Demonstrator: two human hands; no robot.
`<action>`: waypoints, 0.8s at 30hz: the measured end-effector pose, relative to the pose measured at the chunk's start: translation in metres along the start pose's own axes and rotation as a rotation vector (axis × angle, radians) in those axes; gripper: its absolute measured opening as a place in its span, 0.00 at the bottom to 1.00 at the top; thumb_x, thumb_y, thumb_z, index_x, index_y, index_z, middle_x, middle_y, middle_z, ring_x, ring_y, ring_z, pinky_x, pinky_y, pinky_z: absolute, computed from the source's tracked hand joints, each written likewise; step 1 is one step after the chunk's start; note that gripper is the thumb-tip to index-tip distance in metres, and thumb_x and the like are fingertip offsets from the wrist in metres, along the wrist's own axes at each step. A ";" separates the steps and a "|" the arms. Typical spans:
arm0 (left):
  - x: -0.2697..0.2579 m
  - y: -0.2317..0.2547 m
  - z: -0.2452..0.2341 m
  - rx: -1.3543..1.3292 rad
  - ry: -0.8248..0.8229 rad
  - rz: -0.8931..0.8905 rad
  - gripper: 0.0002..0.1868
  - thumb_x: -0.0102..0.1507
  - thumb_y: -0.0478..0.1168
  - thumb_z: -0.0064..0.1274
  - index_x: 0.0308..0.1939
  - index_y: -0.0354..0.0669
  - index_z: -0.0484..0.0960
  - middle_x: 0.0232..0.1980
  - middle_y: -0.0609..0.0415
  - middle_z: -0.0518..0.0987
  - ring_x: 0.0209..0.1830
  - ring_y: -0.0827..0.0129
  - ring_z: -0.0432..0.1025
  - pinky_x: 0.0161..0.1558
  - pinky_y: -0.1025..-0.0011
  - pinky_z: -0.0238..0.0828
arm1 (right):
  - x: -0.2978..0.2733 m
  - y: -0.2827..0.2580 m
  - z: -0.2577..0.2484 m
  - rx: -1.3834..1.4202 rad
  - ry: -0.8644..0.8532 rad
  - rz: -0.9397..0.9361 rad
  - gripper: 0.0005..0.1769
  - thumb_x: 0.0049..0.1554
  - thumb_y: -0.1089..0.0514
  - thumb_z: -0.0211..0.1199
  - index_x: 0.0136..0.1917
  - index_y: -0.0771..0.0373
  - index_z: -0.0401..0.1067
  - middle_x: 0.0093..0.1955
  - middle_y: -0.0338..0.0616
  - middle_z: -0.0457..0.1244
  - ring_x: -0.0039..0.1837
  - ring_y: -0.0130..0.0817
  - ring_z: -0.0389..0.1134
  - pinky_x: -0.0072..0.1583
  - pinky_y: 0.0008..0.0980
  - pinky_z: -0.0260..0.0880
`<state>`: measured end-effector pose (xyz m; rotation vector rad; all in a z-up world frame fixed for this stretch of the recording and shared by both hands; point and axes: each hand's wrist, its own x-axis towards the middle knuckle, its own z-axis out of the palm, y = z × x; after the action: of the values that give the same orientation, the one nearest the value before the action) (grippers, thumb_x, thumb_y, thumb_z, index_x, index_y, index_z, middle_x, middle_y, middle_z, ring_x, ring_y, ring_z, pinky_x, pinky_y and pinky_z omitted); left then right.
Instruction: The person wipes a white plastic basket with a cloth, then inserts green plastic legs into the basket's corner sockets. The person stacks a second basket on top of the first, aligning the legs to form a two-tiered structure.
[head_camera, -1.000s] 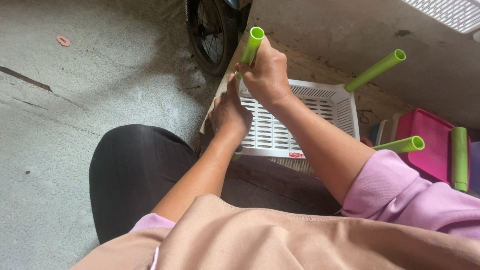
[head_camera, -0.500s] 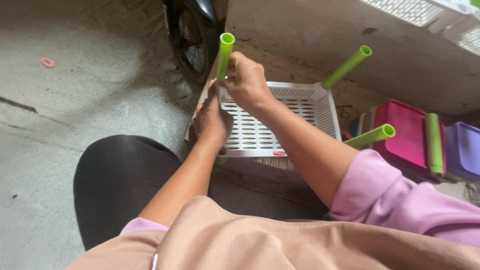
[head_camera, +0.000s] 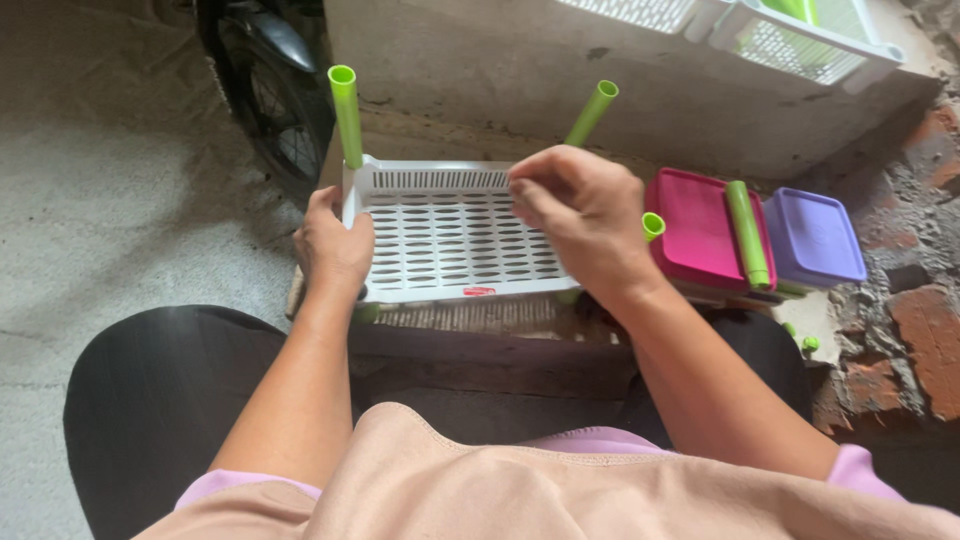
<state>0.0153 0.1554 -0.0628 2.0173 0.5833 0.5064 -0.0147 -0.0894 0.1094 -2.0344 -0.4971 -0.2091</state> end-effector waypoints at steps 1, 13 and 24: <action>0.002 0.001 0.001 0.017 -0.012 -0.014 0.26 0.58 0.44 0.54 0.60 0.48 0.78 0.55 0.45 0.83 0.57 0.49 0.77 0.62 0.59 0.69 | -0.005 0.002 -0.012 -0.044 0.060 0.023 0.05 0.61 0.64 0.65 0.51 0.64 0.78 0.42 0.40 0.73 0.43 0.23 0.74 0.45 0.22 0.77; -0.008 0.005 -0.004 0.064 -0.078 -0.118 0.33 0.56 0.43 0.52 0.67 0.54 0.74 0.60 0.42 0.80 0.62 0.47 0.73 0.64 0.58 0.66 | -0.028 0.082 -0.140 -0.435 0.520 0.149 0.04 0.62 0.61 0.67 0.49 0.63 0.79 0.42 0.43 0.72 0.40 0.25 0.72 0.44 0.29 0.74; -0.022 0.015 -0.006 0.029 -0.090 -0.171 0.33 0.54 0.42 0.55 0.65 0.47 0.72 0.60 0.44 0.80 0.62 0.51 0.74 0.63 0.60 0.67 | -0.046 0.135 -0.162 -0.920 0.280 0.456 0.23 0.51 0.56 0.72 0.60 0.58 0.78 0.52 0.58 0.70 0.58 0.56 0.70 0.64 0.48 0.68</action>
<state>-0.0026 0.1403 -0.0496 1.9850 0.7041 0.3039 0.0112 -0.2990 0.0656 -2.8711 0.3230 -0.4969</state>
